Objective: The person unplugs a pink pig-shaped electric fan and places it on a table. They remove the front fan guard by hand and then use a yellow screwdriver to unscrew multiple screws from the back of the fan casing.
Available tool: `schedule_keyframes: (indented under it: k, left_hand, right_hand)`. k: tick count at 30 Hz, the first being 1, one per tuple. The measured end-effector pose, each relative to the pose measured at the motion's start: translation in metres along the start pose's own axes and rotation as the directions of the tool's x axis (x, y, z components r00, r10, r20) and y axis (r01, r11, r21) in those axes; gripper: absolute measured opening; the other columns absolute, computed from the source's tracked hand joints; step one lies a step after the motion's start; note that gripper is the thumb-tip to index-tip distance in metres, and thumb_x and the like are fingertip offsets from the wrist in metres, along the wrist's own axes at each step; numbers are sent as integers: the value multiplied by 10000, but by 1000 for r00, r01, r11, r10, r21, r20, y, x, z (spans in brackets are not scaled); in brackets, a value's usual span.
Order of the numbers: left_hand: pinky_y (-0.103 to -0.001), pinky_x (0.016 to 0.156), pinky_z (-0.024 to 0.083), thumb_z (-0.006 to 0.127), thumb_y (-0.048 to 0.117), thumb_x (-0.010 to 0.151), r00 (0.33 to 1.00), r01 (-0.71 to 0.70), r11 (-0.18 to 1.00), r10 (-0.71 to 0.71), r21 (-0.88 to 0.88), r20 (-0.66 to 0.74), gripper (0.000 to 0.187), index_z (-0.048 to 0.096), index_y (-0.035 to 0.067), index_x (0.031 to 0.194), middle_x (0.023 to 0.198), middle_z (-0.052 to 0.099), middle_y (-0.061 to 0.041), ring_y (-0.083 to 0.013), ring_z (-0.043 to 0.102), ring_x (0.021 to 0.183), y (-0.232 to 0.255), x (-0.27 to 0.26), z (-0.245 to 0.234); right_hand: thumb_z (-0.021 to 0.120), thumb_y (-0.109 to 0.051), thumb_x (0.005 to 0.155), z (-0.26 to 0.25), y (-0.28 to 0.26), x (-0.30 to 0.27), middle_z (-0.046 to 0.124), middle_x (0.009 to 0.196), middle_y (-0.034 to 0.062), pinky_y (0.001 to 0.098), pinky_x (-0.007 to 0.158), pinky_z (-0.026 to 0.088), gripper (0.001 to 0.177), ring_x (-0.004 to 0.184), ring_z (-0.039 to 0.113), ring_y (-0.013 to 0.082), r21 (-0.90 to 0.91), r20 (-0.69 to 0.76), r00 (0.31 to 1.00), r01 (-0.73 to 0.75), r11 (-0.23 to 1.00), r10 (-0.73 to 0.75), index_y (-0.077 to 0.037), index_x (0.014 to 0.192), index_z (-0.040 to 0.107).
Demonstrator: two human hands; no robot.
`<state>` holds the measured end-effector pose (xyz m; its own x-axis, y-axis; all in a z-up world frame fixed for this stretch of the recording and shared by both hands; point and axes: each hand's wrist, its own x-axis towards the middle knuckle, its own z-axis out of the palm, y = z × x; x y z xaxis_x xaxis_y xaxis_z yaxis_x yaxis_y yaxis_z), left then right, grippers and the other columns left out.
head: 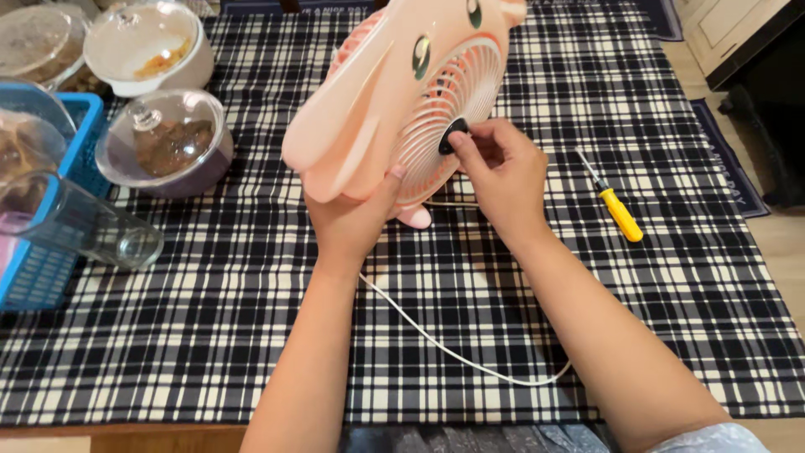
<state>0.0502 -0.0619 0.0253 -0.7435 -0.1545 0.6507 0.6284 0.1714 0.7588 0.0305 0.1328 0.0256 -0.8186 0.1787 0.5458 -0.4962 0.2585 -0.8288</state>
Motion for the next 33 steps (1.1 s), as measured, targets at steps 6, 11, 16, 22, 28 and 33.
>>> schedule_keyframes:
  k: [6,11,16,22,28,33]
  left_hand:
    - [-313,901,623,869,94,850,1000,3,1000,-3,15,30,380,717,-29,1176,1124,772,-113,-174,760,1009,1,1,-2]
    - [-310,923,614,876,109,835,1000,-1,998,1,-59,3,483,645,-31,1236,1175,728,-119,-178,732,1058,1,0,0]
    - [-305,914,626,860,101,855,1000,20,996,-18,-85,23,454,660,-33,1240,1167,747,-122,-184,746,1052,3,-2,-1]
    - [-305,925,623,839,99,862,998,65,991,-62,-121,25,448,653,-34,1247,1177,747,-127,-183,748,1061,3,-1,-3]
    - [-319,964,608,840,86,861,999,-21,1000,22,-23,44,505,623,-42,1299,1239,722,-144,-199,728,1118,9,2,-3]
    - [-313,932,626,842,84,834,994,105,989,-100,-103,54,565,585,-44,1321,1234,719,-136,-196,737,1097,15,3,-2]
  right_hand:
    - [777,-75,949,-4,-8,-14,644,1143,146,341,823,599,170,1066,651,176,-436,88,831,527,729,-549,-5,1095,726]
    - [726,-159,966,-3,2,-7,657,995,35,241,710,647,259,922,680,67,135,-50,997,72,988,-66,-45,1125,557]
    - [693,-206,1044,-6,5,5,732,830,53,228,657,586,203,744,716,110,3,109,979,-172,985,171,-17,985,649]
    - [782,-141,958,-9,-20,-3,734,961,146,310,719,580,273,834,736,210,-393,145,956,294,871,-256,36,1124,657]
    - [720,-64,912,-12,-25,-10,670,1159,248,362,820,585,211,946,704,305,-431,127,785,594,679,-607,-3,1100,648]
    - [711,-202,1018,-6,-7,5,757,1002,158,282,763,597,217,856,758,189,-68,82,973,-209,976,214,-43,1133,621]
